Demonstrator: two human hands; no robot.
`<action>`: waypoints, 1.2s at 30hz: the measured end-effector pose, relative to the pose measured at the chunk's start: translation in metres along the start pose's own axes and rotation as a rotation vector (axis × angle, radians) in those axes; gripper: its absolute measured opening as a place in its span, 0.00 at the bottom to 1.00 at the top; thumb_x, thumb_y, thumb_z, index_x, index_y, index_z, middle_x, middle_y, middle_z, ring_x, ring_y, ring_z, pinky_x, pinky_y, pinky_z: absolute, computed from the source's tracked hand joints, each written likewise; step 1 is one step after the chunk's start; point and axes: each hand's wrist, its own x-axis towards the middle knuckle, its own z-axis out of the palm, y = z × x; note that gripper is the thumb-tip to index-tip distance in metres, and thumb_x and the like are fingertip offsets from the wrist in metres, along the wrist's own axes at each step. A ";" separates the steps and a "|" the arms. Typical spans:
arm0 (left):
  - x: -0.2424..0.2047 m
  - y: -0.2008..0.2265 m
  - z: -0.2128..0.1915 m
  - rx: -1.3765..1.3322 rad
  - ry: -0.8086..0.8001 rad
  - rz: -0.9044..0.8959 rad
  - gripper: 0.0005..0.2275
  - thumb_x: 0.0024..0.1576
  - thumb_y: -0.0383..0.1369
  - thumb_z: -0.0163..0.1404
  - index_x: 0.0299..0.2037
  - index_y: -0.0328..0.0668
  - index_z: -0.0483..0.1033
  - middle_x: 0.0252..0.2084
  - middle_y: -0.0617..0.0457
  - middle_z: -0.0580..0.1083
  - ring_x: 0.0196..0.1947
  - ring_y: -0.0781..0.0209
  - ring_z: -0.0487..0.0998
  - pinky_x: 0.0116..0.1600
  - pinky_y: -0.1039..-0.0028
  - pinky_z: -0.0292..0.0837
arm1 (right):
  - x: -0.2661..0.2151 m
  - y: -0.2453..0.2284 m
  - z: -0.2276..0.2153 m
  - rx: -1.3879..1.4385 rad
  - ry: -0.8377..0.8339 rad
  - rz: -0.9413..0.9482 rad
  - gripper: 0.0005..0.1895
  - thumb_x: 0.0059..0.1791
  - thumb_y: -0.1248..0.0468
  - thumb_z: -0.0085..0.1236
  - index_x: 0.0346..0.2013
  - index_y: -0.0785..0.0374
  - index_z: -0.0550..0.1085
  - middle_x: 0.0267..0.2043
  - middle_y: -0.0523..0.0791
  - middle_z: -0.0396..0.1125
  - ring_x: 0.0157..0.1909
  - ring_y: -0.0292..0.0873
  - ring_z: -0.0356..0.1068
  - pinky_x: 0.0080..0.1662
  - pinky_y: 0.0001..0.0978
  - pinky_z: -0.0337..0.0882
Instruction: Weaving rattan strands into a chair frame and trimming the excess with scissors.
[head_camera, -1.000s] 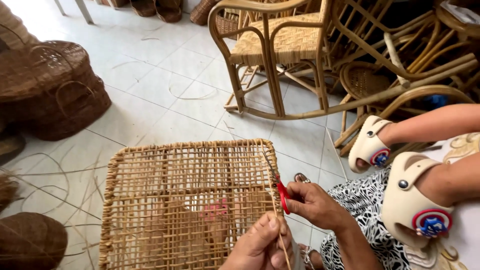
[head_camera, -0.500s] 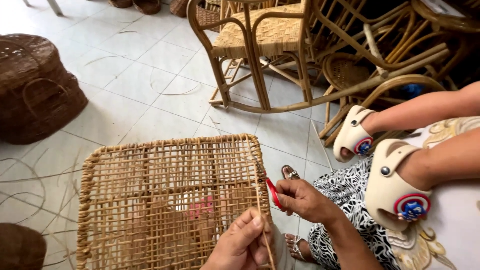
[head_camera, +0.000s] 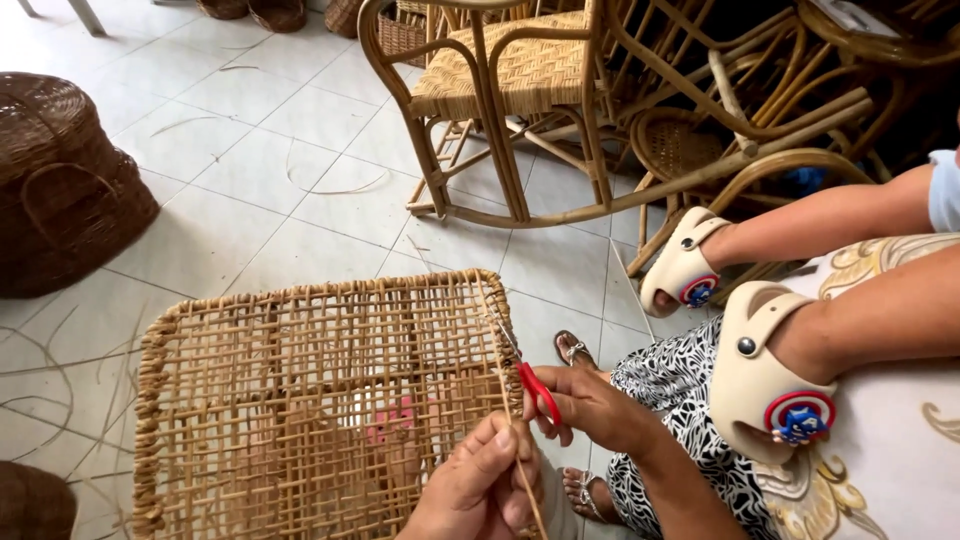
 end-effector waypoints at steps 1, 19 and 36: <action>0.000 -0.003 0.001 0.001 -0.008 -0.005 0.11 0.65 0.34 0.50 0.33 0.37 0.65 0.16 0.47 0.62 0.13 0.63 0.61 0.22 0.75 0.56 | 0.001 -0.002 0.002 -0.058 0.033 -0.032 0.27 0.51 0.40 0.50 0.36 0.62 0.78 0.27 0.42 0.68 0.29 0.37 0.71 0.28 0.26 0.73; -0.001 -0.003 0.000 -0.005 0.018 -0.016 0.09 0.67 0.32 0.49 0.38 0.34 0.67 0.26 0.45 0.69 0.17 0.62 0.72 0.24 0.80 0.66 | 0.006 -0.016 0.006 -0.390 0.197 -0.016 0.25 0.51 0.41 0.56 0.22 0.55 0.64 0.22 0.36 0.54 0.26 0.35 0.53 0.30 0.30 0.57; -0.005 0.013 0.026 -0.055 -0.126 0.041 0.09 0.68 0.34 0.44 0.39 0.37 0.65 0.23 0.48 0.62 0.17 0.65 0.63 0.29 0.73 0.61 | -0.018 0.008 0.015 -0.812 0.416 0.121 0.22 0.44 0.38 0.52 0.22 0.51 0.66 0.20 0.37 0.61 0.28 0.40 0.62 0.33 0.39 0.63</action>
